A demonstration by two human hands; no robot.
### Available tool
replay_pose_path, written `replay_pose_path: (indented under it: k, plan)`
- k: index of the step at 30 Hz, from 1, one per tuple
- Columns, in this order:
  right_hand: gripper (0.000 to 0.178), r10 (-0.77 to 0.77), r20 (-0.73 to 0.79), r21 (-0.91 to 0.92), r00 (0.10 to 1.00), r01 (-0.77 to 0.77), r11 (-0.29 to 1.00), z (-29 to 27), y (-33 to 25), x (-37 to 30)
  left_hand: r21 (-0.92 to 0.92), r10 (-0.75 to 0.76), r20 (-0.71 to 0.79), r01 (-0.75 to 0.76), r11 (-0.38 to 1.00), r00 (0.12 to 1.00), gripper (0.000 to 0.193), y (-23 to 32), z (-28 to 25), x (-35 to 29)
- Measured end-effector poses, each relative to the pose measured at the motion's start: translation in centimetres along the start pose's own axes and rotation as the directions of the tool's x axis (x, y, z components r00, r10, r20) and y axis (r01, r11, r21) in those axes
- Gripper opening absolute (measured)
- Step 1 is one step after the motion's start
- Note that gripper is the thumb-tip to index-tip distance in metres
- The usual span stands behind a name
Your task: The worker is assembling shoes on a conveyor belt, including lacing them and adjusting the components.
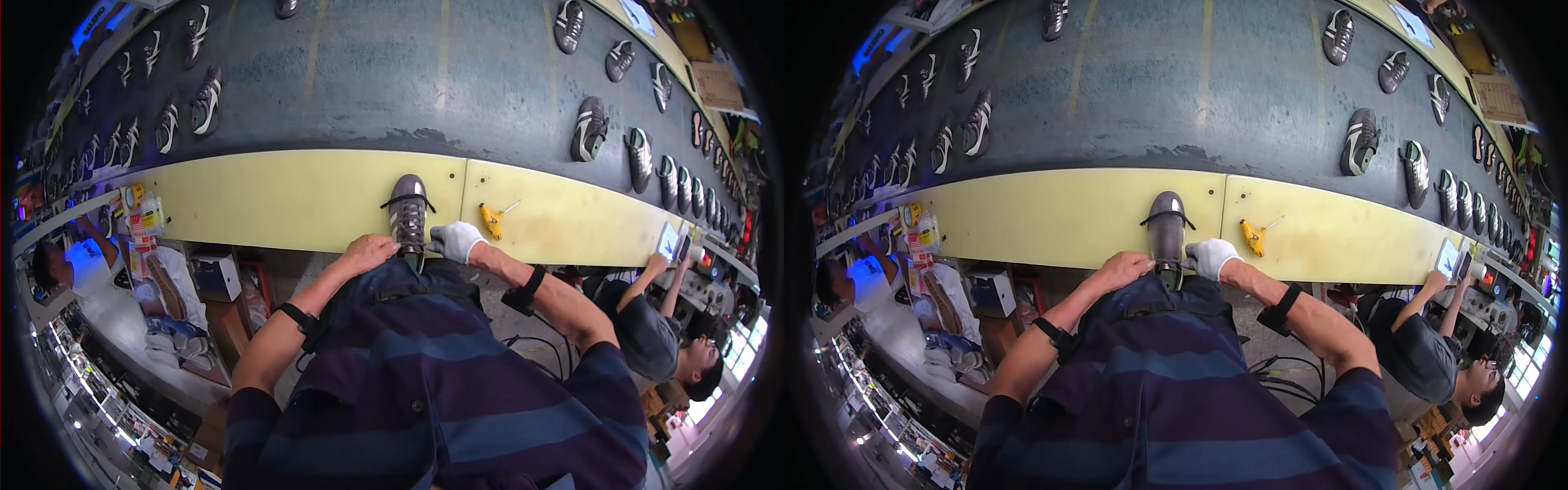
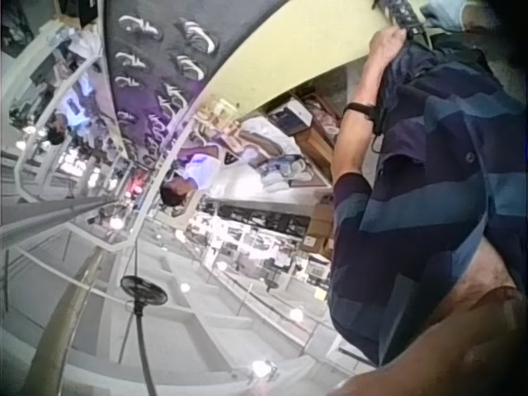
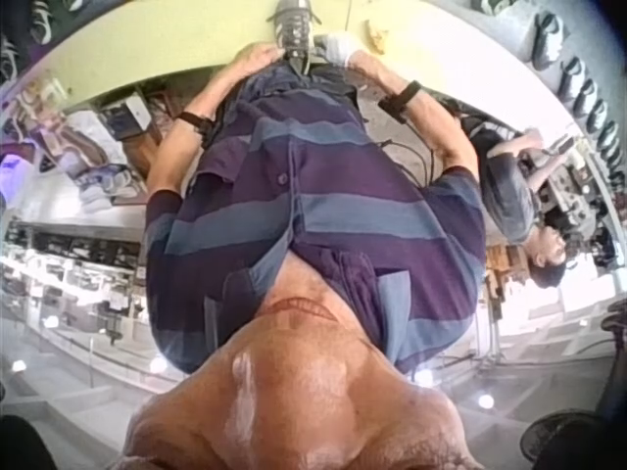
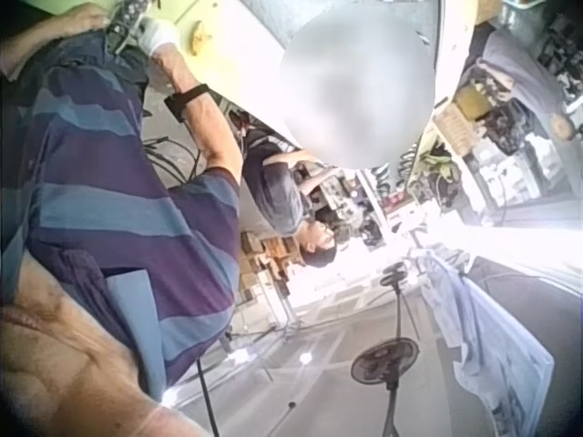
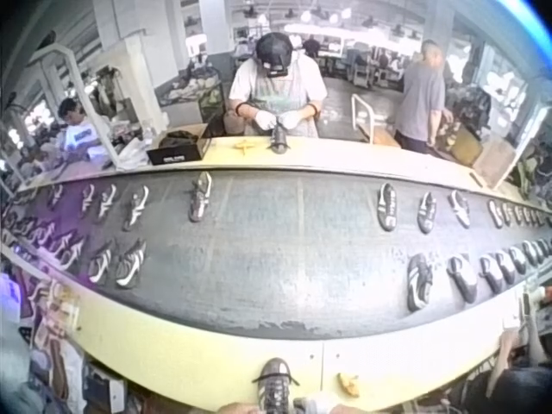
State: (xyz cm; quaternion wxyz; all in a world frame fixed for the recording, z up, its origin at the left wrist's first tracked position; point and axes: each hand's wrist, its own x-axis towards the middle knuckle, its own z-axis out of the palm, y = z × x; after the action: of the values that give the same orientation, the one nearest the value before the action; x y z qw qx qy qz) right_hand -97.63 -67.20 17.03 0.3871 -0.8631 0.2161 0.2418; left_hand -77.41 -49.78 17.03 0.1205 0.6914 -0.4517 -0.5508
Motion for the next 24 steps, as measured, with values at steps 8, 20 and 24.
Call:
replay_pose_path:
  k: [8,20,24]
  plan:
    - [0.029,0.144,0.127,0.506,0.981,-0.189,0.842,-2.1,-0.3,-0.1,-0.885,-0.18,0.255,0.304,0.352,0.95,0.036,-0.7,-0.5,-0.3]
    - [0.027,0.218,0.35,0.311,0.911,-0.332,0.891,6.3,-1.6,1.9,-0.367,0.06,-0.187,-0.126,0.922,0.981,0.06,0.4,4.3,-0.9]
    - [0.034,0.017,0.335,0.253,0.942,-0.107,0.961,10.8,-3.6,4.4,-0.258,-0.124,-0.174,0.077,0.963,0.977,0.084,-1.5,2.1,-2.9]
